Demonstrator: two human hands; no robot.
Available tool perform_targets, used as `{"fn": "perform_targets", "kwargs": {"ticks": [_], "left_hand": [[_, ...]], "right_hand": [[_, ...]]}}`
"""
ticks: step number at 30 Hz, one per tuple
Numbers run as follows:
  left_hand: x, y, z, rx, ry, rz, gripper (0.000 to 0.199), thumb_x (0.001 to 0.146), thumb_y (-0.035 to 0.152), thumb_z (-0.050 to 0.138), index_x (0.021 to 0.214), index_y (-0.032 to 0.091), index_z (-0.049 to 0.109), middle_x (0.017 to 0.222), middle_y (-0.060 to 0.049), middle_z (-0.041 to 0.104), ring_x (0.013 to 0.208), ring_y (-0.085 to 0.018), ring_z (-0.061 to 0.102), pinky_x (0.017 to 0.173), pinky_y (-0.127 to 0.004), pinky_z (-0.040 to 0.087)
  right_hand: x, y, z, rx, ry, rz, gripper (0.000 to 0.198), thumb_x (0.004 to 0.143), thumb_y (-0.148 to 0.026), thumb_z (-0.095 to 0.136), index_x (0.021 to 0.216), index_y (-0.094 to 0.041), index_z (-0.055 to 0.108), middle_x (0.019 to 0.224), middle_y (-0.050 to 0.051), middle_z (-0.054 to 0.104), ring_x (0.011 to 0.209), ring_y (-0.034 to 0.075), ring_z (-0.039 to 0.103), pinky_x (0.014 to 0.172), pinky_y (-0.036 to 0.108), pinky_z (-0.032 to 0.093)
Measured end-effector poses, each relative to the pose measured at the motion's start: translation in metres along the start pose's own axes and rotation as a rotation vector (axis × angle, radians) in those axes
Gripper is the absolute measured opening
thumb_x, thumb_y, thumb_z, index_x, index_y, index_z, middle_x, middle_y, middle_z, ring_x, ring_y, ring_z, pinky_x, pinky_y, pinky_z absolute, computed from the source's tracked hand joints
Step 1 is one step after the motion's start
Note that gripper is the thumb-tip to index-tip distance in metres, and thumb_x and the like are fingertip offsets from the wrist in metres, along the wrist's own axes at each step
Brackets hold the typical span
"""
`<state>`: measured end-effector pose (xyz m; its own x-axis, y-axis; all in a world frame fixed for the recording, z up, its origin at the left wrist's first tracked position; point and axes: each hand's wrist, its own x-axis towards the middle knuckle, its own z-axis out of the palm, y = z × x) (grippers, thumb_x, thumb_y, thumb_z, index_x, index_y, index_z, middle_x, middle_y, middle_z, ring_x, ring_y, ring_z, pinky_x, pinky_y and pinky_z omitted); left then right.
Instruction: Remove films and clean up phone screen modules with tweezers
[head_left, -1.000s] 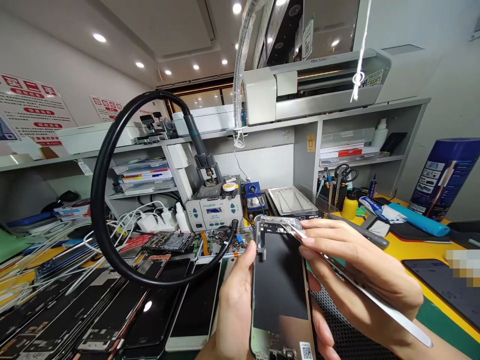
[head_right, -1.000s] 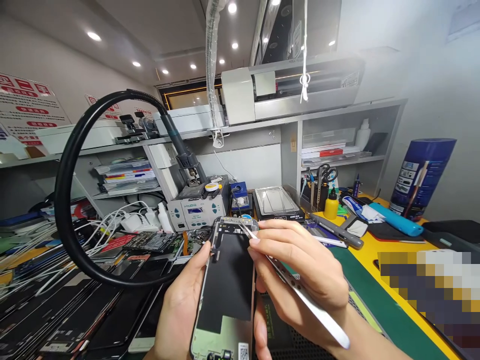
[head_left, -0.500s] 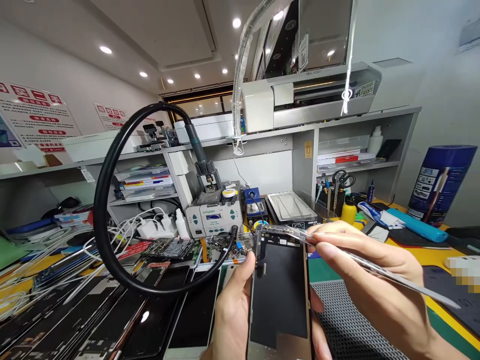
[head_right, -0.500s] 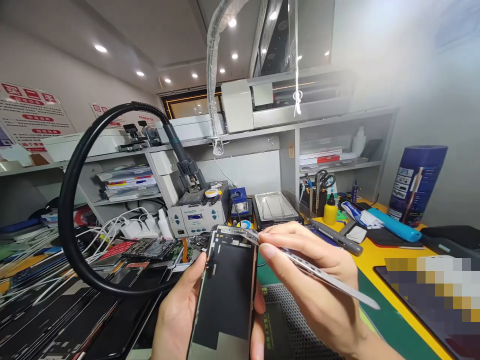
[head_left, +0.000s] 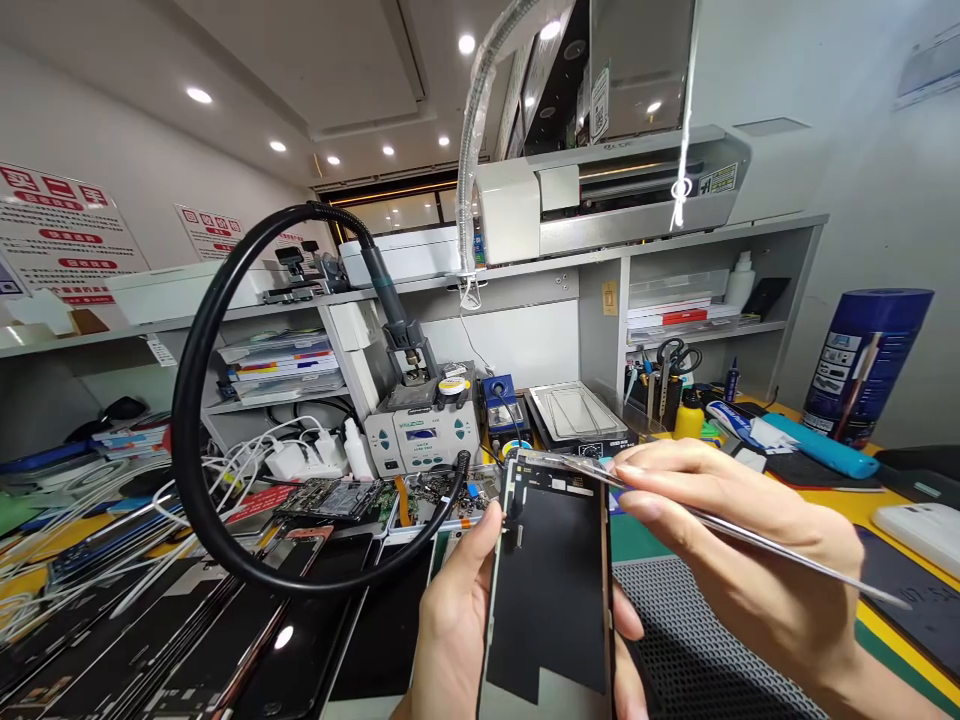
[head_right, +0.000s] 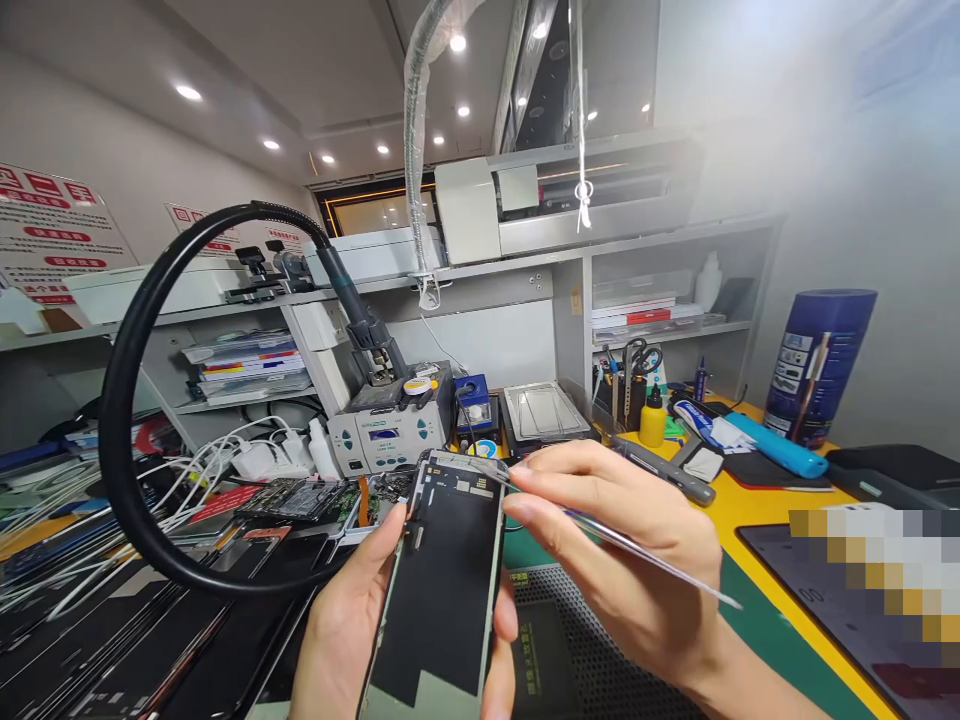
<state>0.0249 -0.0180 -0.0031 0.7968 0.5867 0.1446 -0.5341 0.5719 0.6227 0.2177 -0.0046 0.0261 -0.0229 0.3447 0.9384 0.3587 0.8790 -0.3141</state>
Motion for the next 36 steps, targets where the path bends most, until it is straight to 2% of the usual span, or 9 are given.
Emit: {"fn": "perform_targets", "kwargs": {"ticks": [2,5,8,12,16,21,26,30,36], "left_hand": [[0.000,0.001,-0.003,-0.004,-0.029,0.007,0.098,0.090,0.073,0.012,0.100,-0.004,0.073,0.081,-0.020,0.072,0.070,-0.024,0.070,0.070,-0.030,0.051],[0.000,0.006,-0.004,0.023,-0.037,-0.044,0.104,0.090,0.072,0.002,0.099,-0.003,0.073,0.082,-0.020,0.073,0.070,-0.024,0.071,0.071,-0.032,0.051],[-0.001,0.011,0.001,0.056,0.041,-0.127,0.108,0.089,0.072,-0.006,0.093,-0.002,0.073,0.073,-0.018,0.072,0.062,-0.021,0.069,0.063,-0.027,0.048],[-0.001,0.016,0.010,0.119,0.152,-0.195,0.102,0.092,0.065,-0.008,0.085,0.004,0.074,0.066,-0.012,0.072,0.052,-0.017,0.063,0.056,-0.025,0.042],[0.000,0.018,0.013,0.159,0.164,-0.219,0.103,0.090,0.066,-0.011,0.082,0.007,0.073,0.061,-0.011,0.070,0.047,-0.017,0.061,0.052,-0.025,0.040],[0.000,0.018,0.014,0.226,0.240,-0.245,0.102,0.091,0.064,-0.013,0.080,0.008,0.073,0.059,-0.009,0.069,0.049,-0.016,0.061,0.053,-0.024,0.039],[0.001,0.018,0.010,0.196,0.200,-0.240,0.099,0.091,0.066,-0.006,0.082,0.006,0.072,0.060,-0.011,0.069,0.050,-0.016,0.062,0.052,-0.024,0.041],[0.002,0.017,0.009,0.174,0.187,-0.244,0.102,0.088,0.070,-0.007,0.081,0.005,0.071,0.060,-0.013,0.068,0.049,-0.016,0.063,0.051,-0.024,0.041],[0.001,0.017,0.012,0.210,0.201,-0.235,0.097,0.092,0.066,-0.005,0.082,0.006,0.071,0.061,-0.011,0.069,0.049,-0.015,0.060,0.052,-0.024,0.040]], "right_hand": [[0.002,0.000,-0.002,-0.052,-0.049,-0.100,0.025,0.084,-0.007,0.074,0.103,-0.024,0.077,0.094,0.003,0.077,0.082,0.016,0.074,0.076,0.022,0.061],[0.005,-0.002,-0.006,-0.100,-0.095,-0.172,0.029,0.083,-0.005,0.073,0.106,-0.022,0.076,0.095,0.005,0.076,0.082,0.016,0.075,0.077,0.020,0.061],[0.009,-0.003,-0.009,-0.133,-0.127,-0.220,0.029,0.084,-0.004,0.072,0.106,-0.022,0.076,0.093,0.005,0.076,0.081,0.017,0.074,0.074,0.021,0.062],[0.013,-0.003,-0.012,-0.150,-0.179,-0.261,0.032,0.085,-0.002,0.070,0.109,-0.023,0.074,0.092,0.006,0.075,0.079,0.016,0.073,0.072,0.021,0.063],[0.013,-0.003,-0.013,-0.148,-0.186,-0.251,0.030,0.086,-0.005,0.070,0.107,-0.026,0.074,0.090,0.005,0.076,0.075,0.017,0.074,0.069,0.024,0.063],[0.013,-0.003,-0.013,-0.136,-0.168,-0.236,0.028,0.084,-0.004,0.072,0.104,-0.023,0.075,0.089,0.005,0.076,0.075,0.018,0.075,0.072,0.023,0.063],[0.014,-0.002,-0.014,-0.105,-0.165,-0.218,0.025,0.083,-0.004,0.071,0.099,-0.022,0.076,0.087,0.005,0.078,0.076,0.018,0.075,0.070,0.022,0.063],[0.012,0.000,-0.015,-0.074,-0.161,-0.174,0.028,0.083,-0.002,0.070,0.099,-0.024,0.076,0.088,0.004,0.078,0.077,0.018,0.075,0.070,0.024,0.063],[0.011,0.005,-0.018,-0.046,-0.166,-0.154,0.027,0.082,-0.001,0.072,0.097,-0.023,0.076,0.088,0.003,0.077,0.079,0.017,0.074,0.072,0.024,0.062]]}}
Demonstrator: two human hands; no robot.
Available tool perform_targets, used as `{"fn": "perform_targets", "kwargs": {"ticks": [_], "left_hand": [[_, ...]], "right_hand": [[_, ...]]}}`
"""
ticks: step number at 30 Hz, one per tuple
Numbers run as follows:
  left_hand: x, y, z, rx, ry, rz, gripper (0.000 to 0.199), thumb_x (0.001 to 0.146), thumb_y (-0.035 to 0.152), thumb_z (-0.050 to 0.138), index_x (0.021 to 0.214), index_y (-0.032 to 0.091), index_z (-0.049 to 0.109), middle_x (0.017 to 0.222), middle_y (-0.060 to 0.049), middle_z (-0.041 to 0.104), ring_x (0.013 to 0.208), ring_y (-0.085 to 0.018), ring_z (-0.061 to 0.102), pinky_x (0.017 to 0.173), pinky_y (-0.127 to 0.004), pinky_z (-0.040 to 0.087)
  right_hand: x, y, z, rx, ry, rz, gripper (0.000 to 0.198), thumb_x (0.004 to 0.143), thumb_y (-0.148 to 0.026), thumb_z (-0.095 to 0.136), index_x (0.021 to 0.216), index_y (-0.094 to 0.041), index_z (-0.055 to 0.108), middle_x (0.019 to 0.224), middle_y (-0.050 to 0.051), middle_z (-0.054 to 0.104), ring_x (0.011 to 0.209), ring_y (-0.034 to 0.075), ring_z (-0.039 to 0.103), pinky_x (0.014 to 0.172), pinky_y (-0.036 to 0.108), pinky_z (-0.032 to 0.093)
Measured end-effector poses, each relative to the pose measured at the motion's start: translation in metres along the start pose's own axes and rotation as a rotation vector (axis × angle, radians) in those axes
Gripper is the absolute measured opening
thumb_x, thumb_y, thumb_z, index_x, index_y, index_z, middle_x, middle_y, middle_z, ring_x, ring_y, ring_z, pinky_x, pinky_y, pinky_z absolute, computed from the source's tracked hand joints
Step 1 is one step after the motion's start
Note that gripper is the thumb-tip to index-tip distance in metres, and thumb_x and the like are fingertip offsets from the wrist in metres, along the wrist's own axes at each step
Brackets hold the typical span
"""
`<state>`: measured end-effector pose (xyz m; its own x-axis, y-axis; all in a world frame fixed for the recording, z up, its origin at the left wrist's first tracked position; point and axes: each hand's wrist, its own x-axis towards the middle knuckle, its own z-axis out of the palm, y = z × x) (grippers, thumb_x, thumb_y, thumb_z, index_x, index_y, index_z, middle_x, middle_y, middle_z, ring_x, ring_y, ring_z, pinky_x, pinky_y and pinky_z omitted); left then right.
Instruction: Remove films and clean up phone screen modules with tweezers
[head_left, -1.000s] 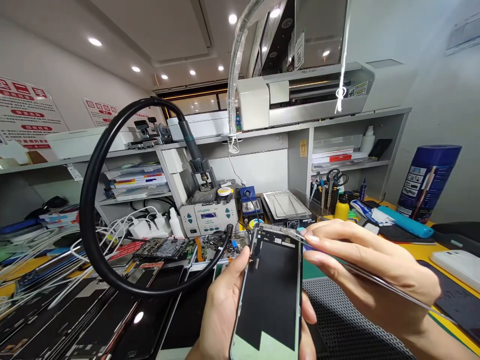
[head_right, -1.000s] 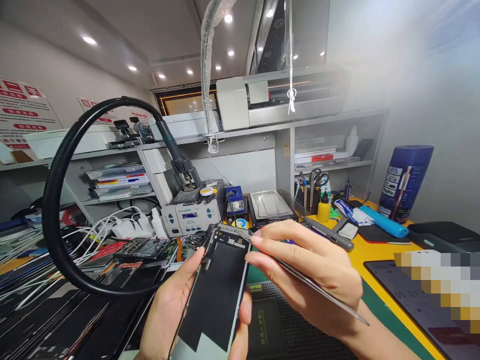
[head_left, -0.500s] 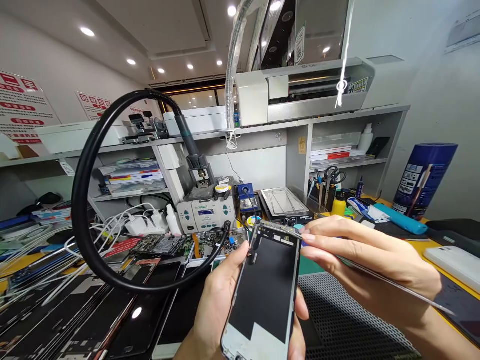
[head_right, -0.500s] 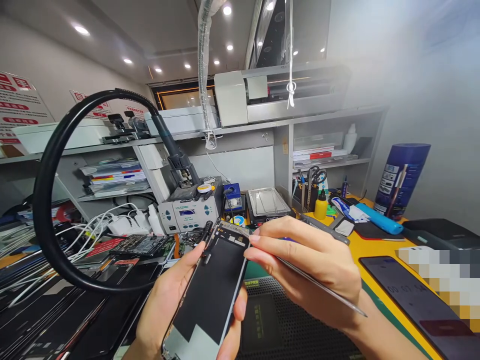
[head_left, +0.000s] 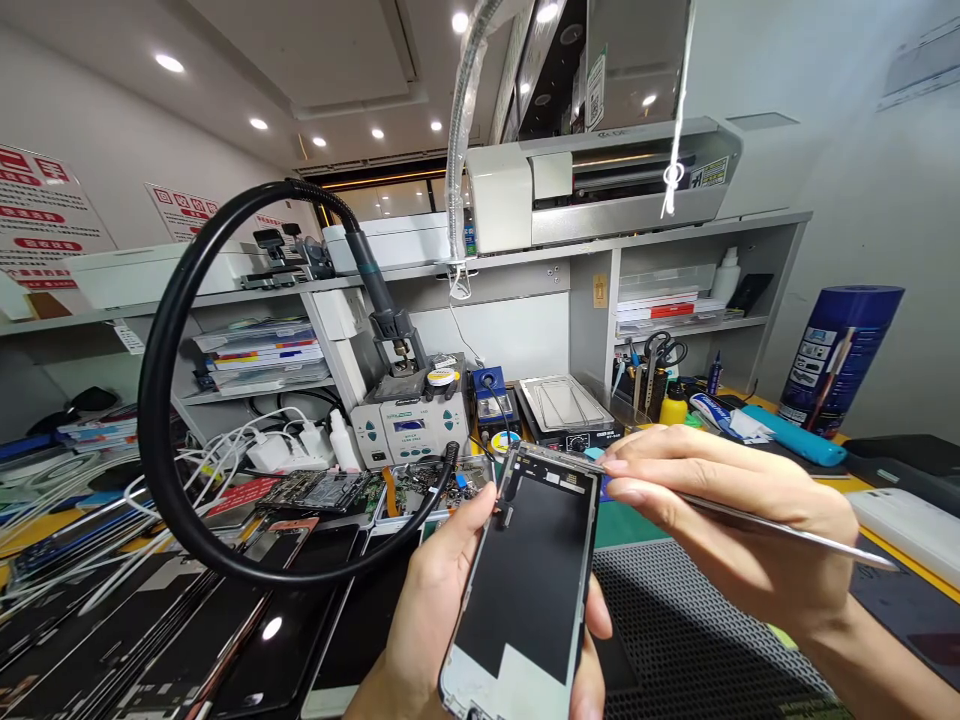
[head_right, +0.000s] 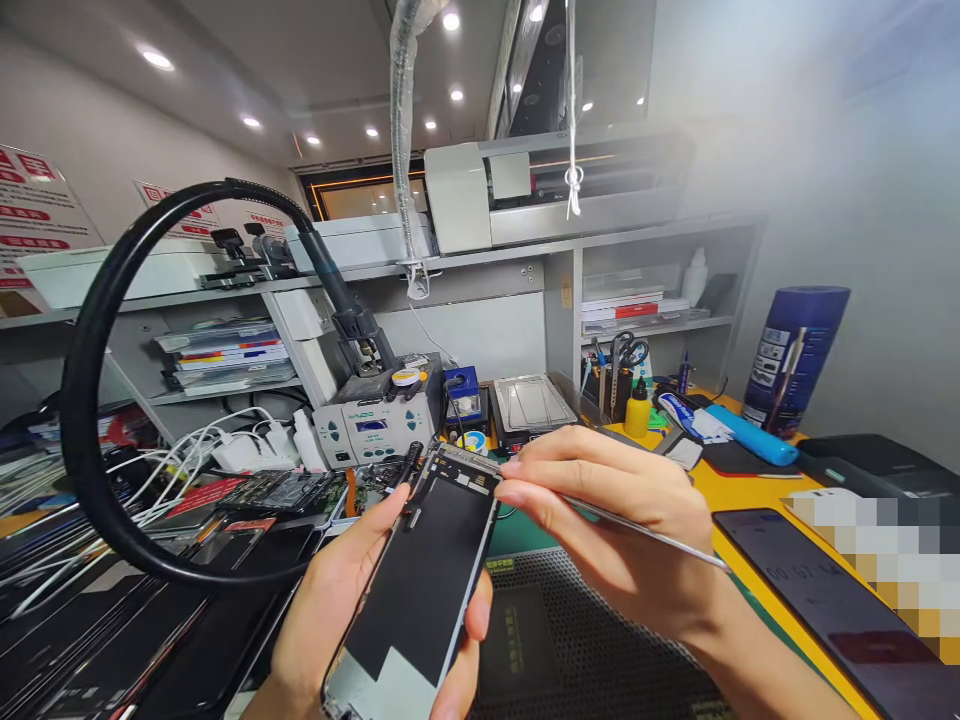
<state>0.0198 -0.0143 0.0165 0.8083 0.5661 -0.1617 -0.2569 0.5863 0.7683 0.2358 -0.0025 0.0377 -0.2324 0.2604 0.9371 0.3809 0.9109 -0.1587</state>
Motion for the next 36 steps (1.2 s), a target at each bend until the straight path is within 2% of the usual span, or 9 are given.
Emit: {"fn": "perform_targets", "kwargs": {"ticks": [8,11,14,17,25,31,36], "left_hand": [[0.001,-0.002,-0.001,0.002,-0.017,0.007,0.099,0.089,0.068,-0.006,0.082,0.006,0.072,0.061,-0.011,0.069,0.051,-0.016,0.061,0.053,-0.025,0.041],[0.001,-0.002,0.000,0.028,0.011,0.014,0.099,0.092,0.065,-0.007,0.082,0.007,0.072,0.060,-0.010,0.069,0.051,-0.016,0.061,0.053,-0.024,0.040],[0.001,-0.002,-0.001,-0.007,0.011,-0.002,0.103,0.088,0.071,-0.007,0.082,0.004,0.072,0.060,-0.012,0.068,0.051,-0.016,0.062,0.051,-0.024,0.039],[0.002,-0.002,-0.001,-0.040,0.005,-0.014,0.105,0.085,0.073,-0.006,0.080,0.002,0.072,0.061,-0.014,0.067,0.050,-0.016,0.062,0.051,-0.024,0.040],[0.002,-0.004,-0.004,-0.058,-0.023,0.009,0.108,0.085,0.077,-0.003,0.080,-0.001,0.071,0.062,-0.017,0.065,0.051,-0.017,0.063,0.050,-0.024,0.038],[0.005,-0.010,-0.009,-0.094,-0.068,0.051,0.108,0.082,0.082,0.002,0.085,-0.002,0.070,0.066,-0.018,0.065,0.052,-0.018,0.062,0.052,-0.025,0.039],[0.004,-0.012,-0.007,-0.129,-0.063,0.063,0.109,0.082,0.082,0.001,0.088,-0.003,0.070,0.067,-0.018,0.066,0.054,-0.018,0.063,0.056,-0.025,0.041]], "right_hand": [[0.004,0.002,0.001,0.069,0.027,0.106,0.022,0.082,-0.004,0.073,0.087,-0.025,0.077,0.082,0.001,0.077,0.072,0.018,0.074,0.064,0.025,0.061],[0.005,0.002,0.001,0.067,0.033,0.095,0.023,0.079,-0.002,0.075,0.085,-0.024,0.077,0.081,0.001,0.077,0.071,0.018,0.074,0.063,0.024,0.061],[0.004,0.001,0.002,0.070,0.053,0.085,0.022,0.078,-0.003,0.076,0.085,-0.024,0.077,0.081,0.000,0.078,0.070,0.017,0.074,0.063,0.023,0.061],[0.003,0.000,0.003,0.063,0.076,0.099,0.020,0.079,-0.006,0.076,0.086,-0.025,0.077,0.081,0.000,0.078,0.070,0.016,0.074,0.063,0.023,0.061],[0.003,-0.002,0.002,0.066,0.062,0.076,0.028,0.082,0.001,0.069,0.089,-0.025,0.076,0.082,0.001,0.077,0.073,0.017,0.073,0.065,0.023,0.060],[-0.002,0.000,0.005,0.152,0.081,0.165,0.019,0.085,-0.009,0.071,0.088,-0.027,0.076,0.083,-0.001,0.076,0.074,0.017,0.073,0.067,0.025,0.059],[-0.003,0.000,0.005,0.175,0.078,0.210,0.019,0.086,-0.009,0.072,0.087,-0.027,0.077,0.086,-0.002,0.076,0.077,0.015,0.072,0.071,0.025,0.058]]}}
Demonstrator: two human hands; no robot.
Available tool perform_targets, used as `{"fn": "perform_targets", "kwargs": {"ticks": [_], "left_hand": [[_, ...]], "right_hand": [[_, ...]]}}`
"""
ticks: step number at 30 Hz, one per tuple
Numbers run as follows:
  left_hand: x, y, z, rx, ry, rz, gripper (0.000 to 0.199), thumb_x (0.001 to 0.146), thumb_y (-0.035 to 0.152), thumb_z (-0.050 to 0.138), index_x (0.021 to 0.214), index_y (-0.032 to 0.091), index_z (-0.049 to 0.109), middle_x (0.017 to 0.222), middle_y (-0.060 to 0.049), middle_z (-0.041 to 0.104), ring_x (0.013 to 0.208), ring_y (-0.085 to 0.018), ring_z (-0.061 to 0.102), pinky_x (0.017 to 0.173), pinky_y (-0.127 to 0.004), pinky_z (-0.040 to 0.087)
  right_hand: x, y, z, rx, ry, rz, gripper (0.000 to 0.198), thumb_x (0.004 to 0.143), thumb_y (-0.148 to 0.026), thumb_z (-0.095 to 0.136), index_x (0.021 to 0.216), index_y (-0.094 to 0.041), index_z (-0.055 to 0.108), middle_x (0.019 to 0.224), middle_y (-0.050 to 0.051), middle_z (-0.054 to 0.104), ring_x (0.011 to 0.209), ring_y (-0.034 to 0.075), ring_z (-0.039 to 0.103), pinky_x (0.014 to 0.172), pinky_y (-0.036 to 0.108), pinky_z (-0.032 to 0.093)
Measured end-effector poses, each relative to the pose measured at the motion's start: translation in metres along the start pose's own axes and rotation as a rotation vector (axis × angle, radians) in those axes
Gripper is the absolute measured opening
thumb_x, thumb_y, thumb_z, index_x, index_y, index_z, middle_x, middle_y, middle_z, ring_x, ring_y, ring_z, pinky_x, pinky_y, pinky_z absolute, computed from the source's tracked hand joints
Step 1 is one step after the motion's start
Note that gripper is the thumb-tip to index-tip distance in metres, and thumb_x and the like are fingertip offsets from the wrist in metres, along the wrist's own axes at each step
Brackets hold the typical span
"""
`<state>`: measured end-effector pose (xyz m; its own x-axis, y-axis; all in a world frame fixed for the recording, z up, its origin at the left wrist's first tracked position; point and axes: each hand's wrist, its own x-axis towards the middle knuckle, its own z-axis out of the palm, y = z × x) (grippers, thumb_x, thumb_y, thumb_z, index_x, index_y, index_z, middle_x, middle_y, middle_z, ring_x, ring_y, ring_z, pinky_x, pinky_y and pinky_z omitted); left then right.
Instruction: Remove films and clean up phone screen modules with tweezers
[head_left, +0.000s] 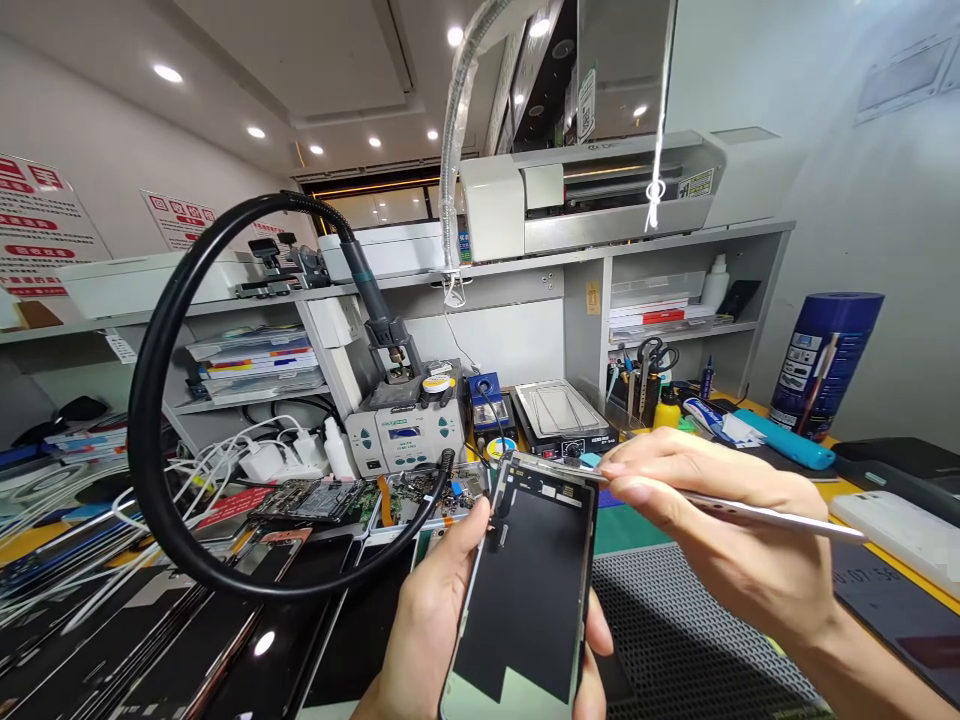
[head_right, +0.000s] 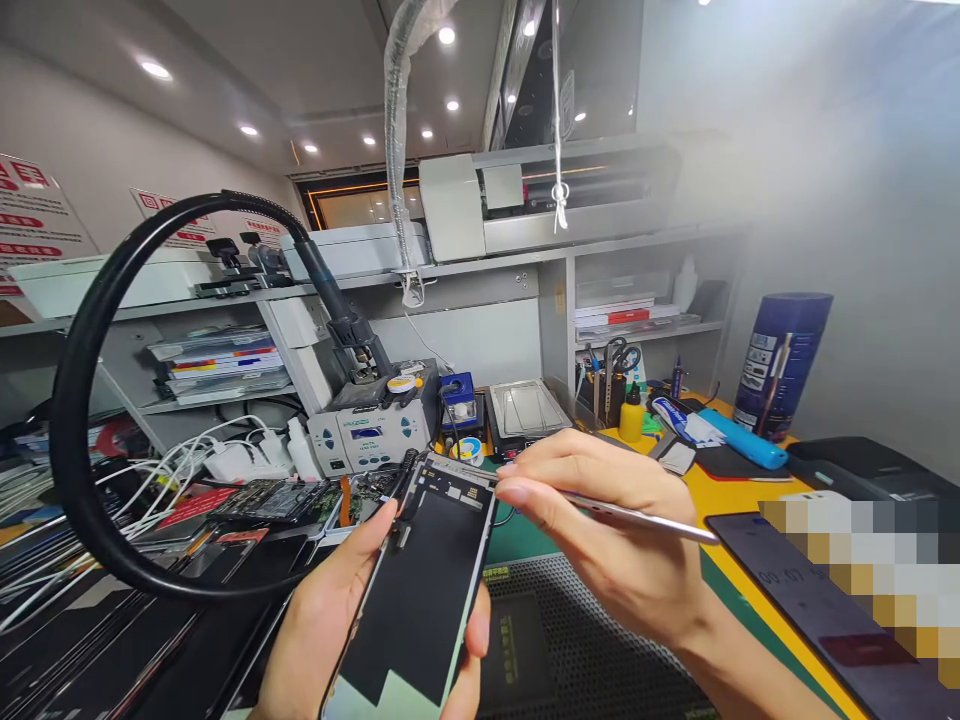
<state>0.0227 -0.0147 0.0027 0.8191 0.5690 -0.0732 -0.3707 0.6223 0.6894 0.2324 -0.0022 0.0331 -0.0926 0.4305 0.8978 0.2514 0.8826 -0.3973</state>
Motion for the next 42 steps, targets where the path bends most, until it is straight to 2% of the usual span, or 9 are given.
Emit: {"fn": "perform_targets", "kwargs": {"ticks": [6,14,22,37,42], "left_hand": [[-0.0009,-0.0013,-0.0010,0.003,-0.035,0.017,0.108,0.083,0.082,0.003,0.091,-0.004,0.069,0.069,-0.019,0.066,0.058,-0.019,0.065,0.059,-0.025,0.043],[-0.0004,-0.0031,-0.0066,-0.049,-0.102,0.054,0.107,0.085,0.082,0.011,0.095,-0.006,0.071,0.073,-0.020,0.070,0.064,-0.021,0.068,0.061,-0.026,0.046],[-0.0019,-0.0039,-0.0042,-0.012,-0.046,-0.002,0.110,0.081,0.084,0.009,0.092,-0.006,0.072,0.071,-0.020,0.069,0.061,-0.021,0.066,0.059,-0.026,0.044],[-0.0012,-0.0017,-0.0055,0.033,-0.013,-0.034,0.106,0.082,0.083,0.014,0.088,-0.005,0.072,0.070,-0.019,0.067,0.059,-0.020,0.064,0.057,-0.025,0.042],[-0.0005,-0.0015,-0.0069,0.032,-0.010,-0.039,0.104,0.082,0.082,0.014,0.087,-0.004,0.073,0.069,-0.019,0.067,0.059,-0.020,0.063,0.058,-0.026,0.042]], "right_hand": [[0.0010,0.0000,0.0013,-0.009,-0.002,0.015,0.019,0.088,-0.010,0.071,0.087,-0.028,0.076,0.085,-0.004,0.076,0.078,0.013,0.071,0.074,0.022,0.056],[-0.0029,0.0014,0.0021,-0.084,-0.014,-0.134,0.026,0.083,-0.010,0.076,0.104,-0.026,0.076,0.093,0.001,0.076,0.079,0.015,0.072,0.071,0.024,0.058],[-0.0036,0.0026,0.0007,-0.113,-0.051,-0.180,0.030,0.084,-0.007,0.074,0.108,-0.025,0.075,0.094,0.004,0.074,0.079,0.017,0.071,0.069,0.026,0.059],[-0.0015,-0.0010,0.0024,-0.126,-0.042,-0.189,0.035,0.085,-0.010,0.073,0.110,-0.033,0.076,0.090,0.002,0.076,0.076,0.019,0.073,0.065,0.028,0.061],[0.0012,-0.0022,0.0023,-0.115,-0.036,-0.211,0.034,0.081,-0.005,0.074,0.106,-0.028,0.078,0.087,0.003,0.077,0.072,0.019,0.074,0.062,0.026,0.061]]}}
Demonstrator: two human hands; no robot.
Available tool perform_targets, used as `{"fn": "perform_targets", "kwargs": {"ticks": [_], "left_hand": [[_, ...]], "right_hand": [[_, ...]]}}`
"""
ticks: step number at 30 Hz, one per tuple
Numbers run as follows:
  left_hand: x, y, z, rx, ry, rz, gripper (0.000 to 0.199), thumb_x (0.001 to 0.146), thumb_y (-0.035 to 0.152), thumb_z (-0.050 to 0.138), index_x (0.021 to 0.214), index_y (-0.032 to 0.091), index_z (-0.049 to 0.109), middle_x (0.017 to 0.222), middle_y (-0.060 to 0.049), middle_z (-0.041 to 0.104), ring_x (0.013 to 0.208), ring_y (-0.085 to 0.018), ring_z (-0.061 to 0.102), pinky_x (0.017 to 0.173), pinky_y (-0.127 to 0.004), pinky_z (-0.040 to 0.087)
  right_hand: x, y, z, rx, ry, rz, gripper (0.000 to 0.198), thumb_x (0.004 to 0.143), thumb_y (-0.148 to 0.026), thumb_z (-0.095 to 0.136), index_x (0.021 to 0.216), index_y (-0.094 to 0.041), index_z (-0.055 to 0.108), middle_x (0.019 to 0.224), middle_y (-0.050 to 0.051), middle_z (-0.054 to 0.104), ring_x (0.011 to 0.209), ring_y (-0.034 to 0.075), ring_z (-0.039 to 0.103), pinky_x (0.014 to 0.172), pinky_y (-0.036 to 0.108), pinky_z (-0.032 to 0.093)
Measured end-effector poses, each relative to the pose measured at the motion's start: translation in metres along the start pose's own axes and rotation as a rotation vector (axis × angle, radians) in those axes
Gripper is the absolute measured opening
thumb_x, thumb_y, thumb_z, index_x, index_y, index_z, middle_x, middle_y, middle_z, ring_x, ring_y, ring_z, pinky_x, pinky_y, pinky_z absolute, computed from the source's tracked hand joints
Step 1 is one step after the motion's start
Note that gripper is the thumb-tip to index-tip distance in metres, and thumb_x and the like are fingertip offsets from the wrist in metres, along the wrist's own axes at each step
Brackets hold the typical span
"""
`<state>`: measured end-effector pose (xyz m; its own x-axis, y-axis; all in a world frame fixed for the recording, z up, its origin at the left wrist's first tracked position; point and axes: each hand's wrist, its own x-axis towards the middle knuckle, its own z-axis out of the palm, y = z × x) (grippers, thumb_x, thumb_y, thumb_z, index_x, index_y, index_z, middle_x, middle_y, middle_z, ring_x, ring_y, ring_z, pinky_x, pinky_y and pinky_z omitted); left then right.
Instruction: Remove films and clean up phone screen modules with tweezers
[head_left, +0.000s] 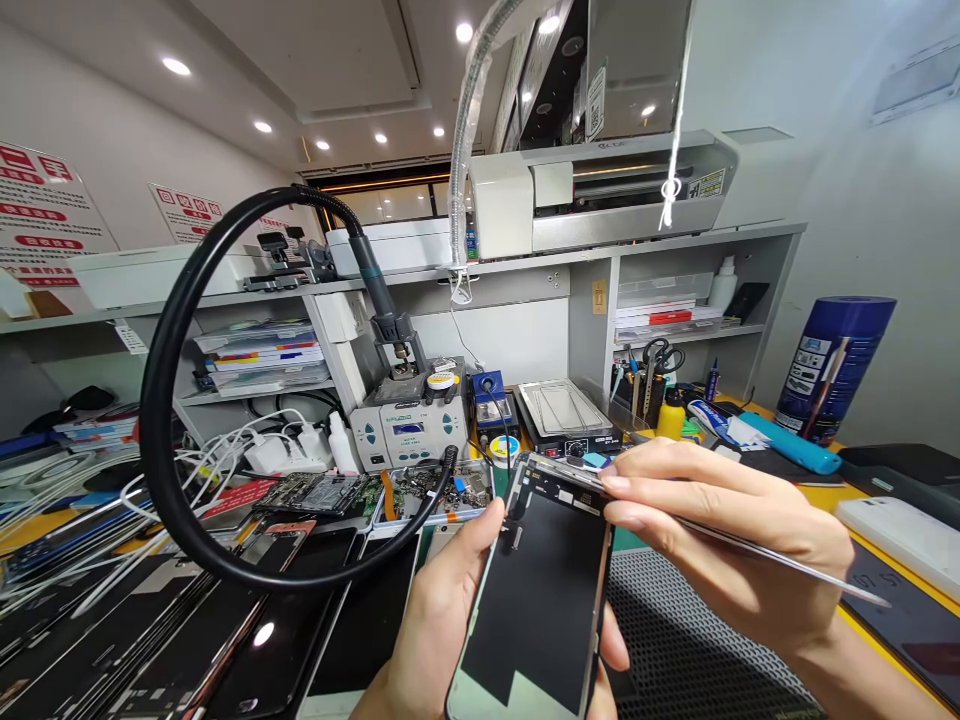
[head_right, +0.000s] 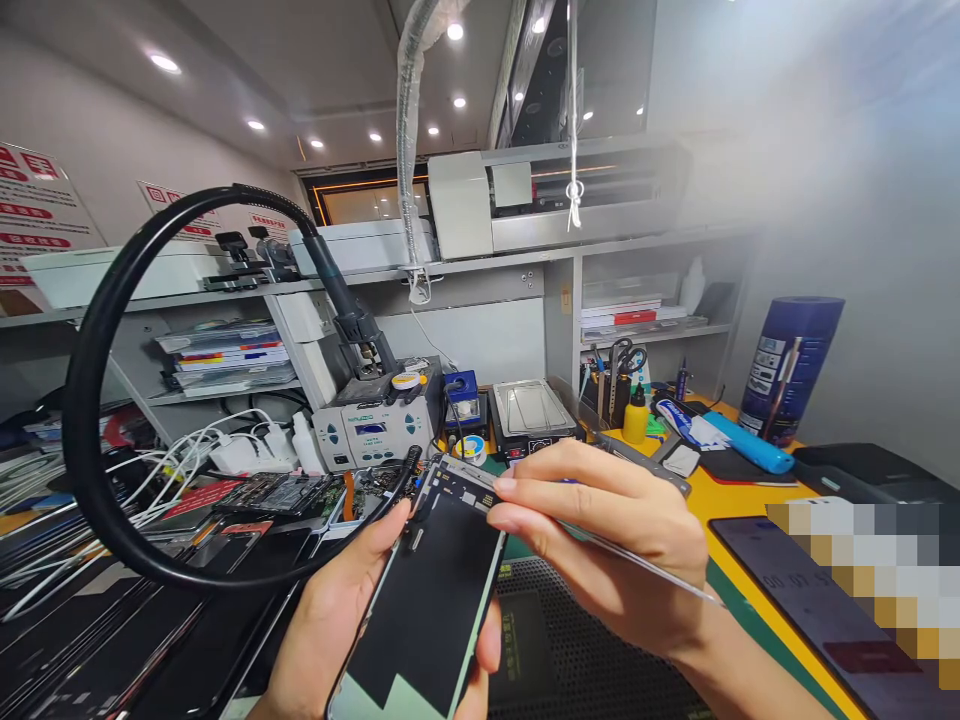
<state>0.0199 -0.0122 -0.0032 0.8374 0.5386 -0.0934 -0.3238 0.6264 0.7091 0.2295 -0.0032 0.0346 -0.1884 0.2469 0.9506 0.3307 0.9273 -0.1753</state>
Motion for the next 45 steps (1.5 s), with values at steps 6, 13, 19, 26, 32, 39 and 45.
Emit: {"fn": "perform_targets", "kwargs": {"ticks": [6,13,19,26,32,39,45], "left_hand": [[0.0012,0.0000,0.0005,-0.011,-0.002,-0.002,0.103,0.079,0.084,0.022,0.086,-0.005,0.073,0.068,-0.019,0.067,0.058,-0.021,0.063,0.057,-0.026,0.041],[0.0012,0.0007,0.0020,0.004,-0.003,0.014,0.101,0.080,0.083,0.022,0.084,-0.004,0.073,0.066,-0.018,0.067,0.055,-0.019,0.062,0.055,-0.025,0.040],[0.0032,-0.0013,0.0004,-0.012,-0.021,0.005,0.102,0.079,0.083,0.021,0.085,-0.004,0.073,0.066,-0.018,0.067,0.055,-0.019,0.063,0.053,-0.024,0.039],[0.0028,-0.0007,0.0009,-0.010,-0.004,0.003,0.105,0.080,0.084,0.017,0.086,-0.004,0.073,0.065,-0.018,0.067,0.054,-0.019,0.062,0.052,-0.024,0.038],[0.0018,-0.0022,0.0002,-0.051,-0.027,0.031,0.107,0.082,0.083,0.011,0.088,-0.004,0.073,0.067,-0.020,0.068,0.055,-0.020,0.064,0.054,-0.025,0.042],[0.0033,-0.0008,-0.0002,-0.030,-0.028,0.026,0.110,0.084,0.081,0.003,0.088,-0.005,0.072,0.066,-0.020,0.067,0.055,-0.020,0.064,0.055,-0.025,0.042],[0.0025,0.0013,0.0040,-0.006,-0.003,0.010,0.109,0.082,0.083,0.006,0.090,-0.004,0.072,0.069,-0.019,0.068,0.056,-0.020,0.064,0.055,-0.026,0.040]], "right_hand": [[-0.0001,-0.0007,-0.0007,-0.004,-0.006,0.006,0.037,0.079,-0.002,0.074,0.105,-0.028,0.078,0.087,0.002,0.077,0.073,0.018,0.074,0.063,0.025,0.062],[-0.0019,0.0012,0.0006,-0.025,-0.013,0.036,0.032,0.081,-0.003,0.072,0.100,-0.027,0.077,0.091,0.001,0.077,0.075,0.016,0.074,0.066,0.024,0.060],[-0.0018,-0.0008,0.0021,-0.017,-0.001,0.042,0.028,0.085,-0.004,0.069,0.099,-0.027,0.077,0.089,0.001,0.077,0.075,0.017,0.073,0.067,0.025,0.060],[-0.0050,0.0002,0.0039,-0.007,0.007,0.102,0.021,0.088,-0.007,0.069,0.095,-0.026,0.075,0.089,0.000,0.077,0.077,0.015,0.072,0.071,0.024,0.058],[-0.0048,-0.0002,0.0067,0.004,0.034,0.153,0.020,0.088,-0.008,0.069,0.093,-0.026,0.076,0.086,-0.001,0.076,0.075,0.014,0.071,0.070,0.023,0.057],[-0.0036,-0.0005,0.0085,0.013,0.042,0.182,0.018,0.089,-0.009,0.069,0.089,-0.025,0.075,0.085,-0.002,0.075,0.075,0.012,0.070,0.071,0.021,0.056],[-0.0059,-0.0002,0.0041,0.079,0.089,0.207,0.015,0.089,-0.013,0.070,0.082,-0.026,0.075,0.085,-0.001,0.076,0.079,0.016,0.072,0.073,0.025,0.057]]}}
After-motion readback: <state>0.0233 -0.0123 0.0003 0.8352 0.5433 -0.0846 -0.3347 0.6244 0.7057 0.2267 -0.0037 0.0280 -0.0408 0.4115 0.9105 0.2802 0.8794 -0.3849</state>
